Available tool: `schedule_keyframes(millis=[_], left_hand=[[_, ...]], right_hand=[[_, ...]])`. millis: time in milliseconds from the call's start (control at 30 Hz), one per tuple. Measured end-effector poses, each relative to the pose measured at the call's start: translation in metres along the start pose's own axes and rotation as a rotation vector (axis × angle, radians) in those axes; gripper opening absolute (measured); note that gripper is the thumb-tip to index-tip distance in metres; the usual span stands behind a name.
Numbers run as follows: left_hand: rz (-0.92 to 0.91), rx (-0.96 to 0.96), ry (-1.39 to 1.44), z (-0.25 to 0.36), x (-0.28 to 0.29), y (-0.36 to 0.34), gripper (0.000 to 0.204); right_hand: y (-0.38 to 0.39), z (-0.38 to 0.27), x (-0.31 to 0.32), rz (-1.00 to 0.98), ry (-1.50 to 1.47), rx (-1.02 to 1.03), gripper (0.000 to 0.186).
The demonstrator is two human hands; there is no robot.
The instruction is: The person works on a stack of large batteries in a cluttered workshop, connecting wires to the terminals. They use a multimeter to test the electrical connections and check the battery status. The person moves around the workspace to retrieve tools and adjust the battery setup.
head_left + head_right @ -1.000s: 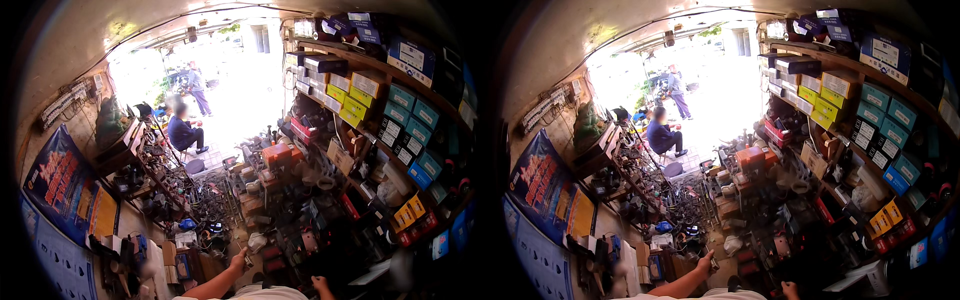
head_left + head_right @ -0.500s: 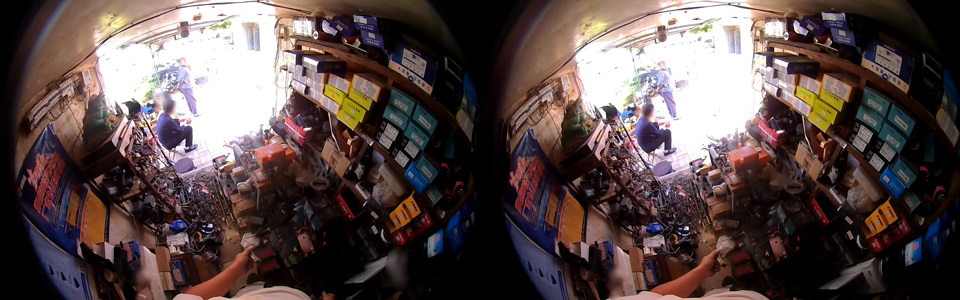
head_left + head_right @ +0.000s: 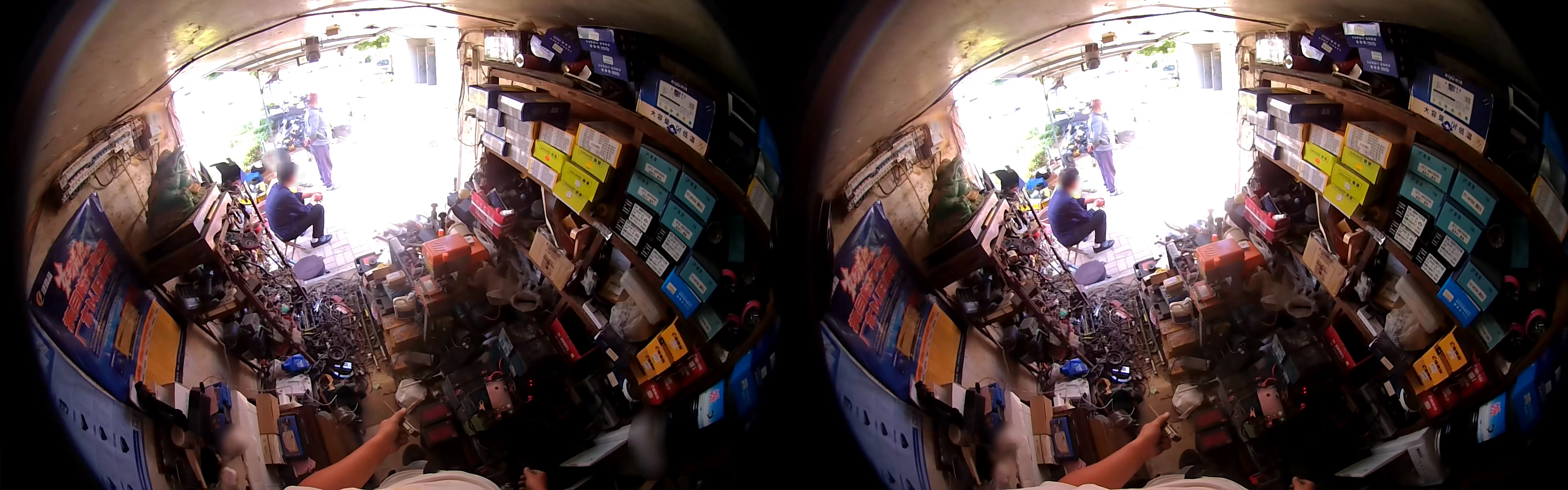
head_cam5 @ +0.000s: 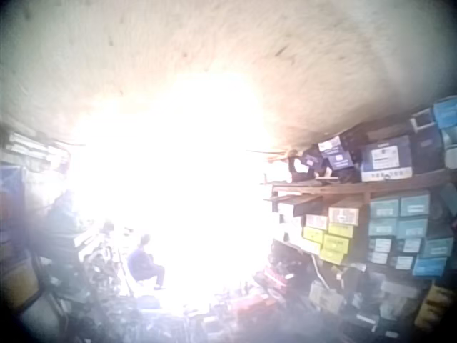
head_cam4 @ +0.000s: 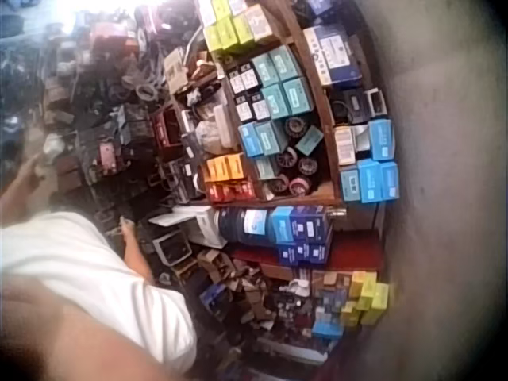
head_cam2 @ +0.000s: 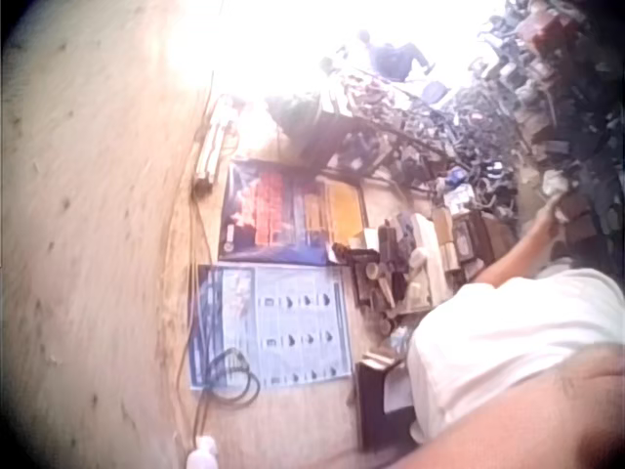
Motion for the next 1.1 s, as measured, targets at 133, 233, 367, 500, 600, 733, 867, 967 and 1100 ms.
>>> schedule_keyframes(millis=[133, 233, 367, 500, 600, 733, 867, 967, 1100], left_hand=[[0.050, 0.015, -0.005, -0.007, -0.001, 0.006, 0.031], [0.046, 0.013, 0.012, -0.010, 0.007, 0.011, 0.031], [0.067, -0.021, 0.017, -0.015, 0.014, 0.017, 0.031], [0.086, -0.045, -0.017, -0.017, 0.010, 0.021, 0.033], [0.011, 0.024, -0.055, -0.016, -0.014, 0.014, 0.035], [-0.050, -0.077, -0.155, -0.013, -0.020, 0.009, 0.032], [0.085, -0.053, -0.218, -0.008, 0.005, 0.018, 0.027], [0.070, 0.002, -0.166, -0.014, -0.001, 0.027, 0.023], [0.103, -0.013, -0.161, -0.021, 0.022, 0.034, 0.026]], right_hand=[[-0.032, 0.027, 0.006, -0.010, 0.057, -0.008, 0.028], [-0.042, 0.044, 0.004, -0.005, 0.079, -0.029, 0.029], [-0.037, 0.054, 0.000, -0.052, -0.017, -0.108, 0.029], [-0.026, 0.052, -0.003, -0.052, 0.000, -0.089, 0.030], [-0.039, 0.055, 0.001, 0.161, 0.048, 0.012, 0.028], [-0.030, 0.030, -0.009, 0.190, 0.302, 0.020, 0.039], [0.015, -0.028, -0.037, 0.207, 0.465, 0.262, 0.037], [0.000, -0.046, -0.039, 0.367, 0.517, 0.537, 0.029], [0.021, -0.112, -0.045, 0.306, 0.743, 0.609, 0.024]])
Point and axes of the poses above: each hand's wrist, its own y-axis away from the middle knuckle, its own x-axis out of the back of the hand, z = x × y, the point moved 1 cm from there along -y, towards the middle knuckle, and after that the axes turned 14 degrees about -x, right-handed, at the moved point
